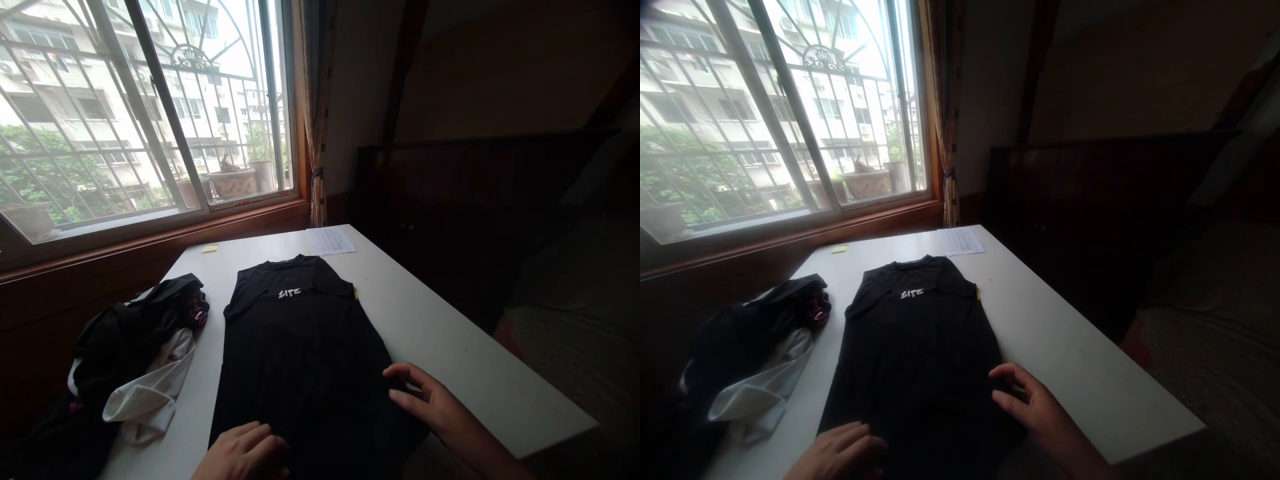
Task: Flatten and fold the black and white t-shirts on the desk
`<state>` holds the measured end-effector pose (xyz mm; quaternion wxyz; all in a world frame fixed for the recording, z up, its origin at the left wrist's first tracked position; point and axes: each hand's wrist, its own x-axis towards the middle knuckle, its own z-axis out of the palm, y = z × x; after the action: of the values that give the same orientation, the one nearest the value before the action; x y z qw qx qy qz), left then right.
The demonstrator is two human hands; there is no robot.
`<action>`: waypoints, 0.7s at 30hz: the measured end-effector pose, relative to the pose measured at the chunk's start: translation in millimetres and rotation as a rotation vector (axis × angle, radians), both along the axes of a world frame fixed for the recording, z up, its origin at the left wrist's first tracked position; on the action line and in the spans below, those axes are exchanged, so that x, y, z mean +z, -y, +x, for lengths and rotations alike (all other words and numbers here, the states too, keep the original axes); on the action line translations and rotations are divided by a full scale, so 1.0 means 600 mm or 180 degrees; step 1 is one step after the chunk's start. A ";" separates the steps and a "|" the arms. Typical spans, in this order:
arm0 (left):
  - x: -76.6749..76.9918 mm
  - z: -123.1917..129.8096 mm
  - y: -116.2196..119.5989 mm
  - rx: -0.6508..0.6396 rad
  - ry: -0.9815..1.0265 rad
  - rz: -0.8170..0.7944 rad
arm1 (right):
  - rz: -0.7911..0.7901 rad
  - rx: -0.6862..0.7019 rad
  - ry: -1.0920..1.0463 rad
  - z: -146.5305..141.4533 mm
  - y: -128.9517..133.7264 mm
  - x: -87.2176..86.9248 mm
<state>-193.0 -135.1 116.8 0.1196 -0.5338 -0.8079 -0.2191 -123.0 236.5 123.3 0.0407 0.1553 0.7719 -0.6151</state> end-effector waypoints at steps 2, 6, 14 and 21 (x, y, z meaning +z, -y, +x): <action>-0.007 0.003 -0.046 -0.0135 0.0040 -0.0017 | -0.0345 0.0078 -0.0011 -0.004 0.017 0.008; -0.018 0.002 -0.124 -0.0356 -0.0181 -0.0041 | -0.0485 0.0259 -0.0248 -0.027 0.032 0.004; 0.013 -0.021 -0.176 -0.0455 -0.0406 -0.0589 | -0.0921 0.0732 0.0072 -0.076 0.015 -0.016; -0.015 -0.037 -0.182 0.0148 0.0469 -0.0364 | -0.0901 0.0988 0.0232 -0.111 0.015 0.004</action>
<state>-215.3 -26.0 107.7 0.0343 -0.5032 -0.8379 -0.2085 -189.8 227.2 125.9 0.1842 0.0494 0.6905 -0.6978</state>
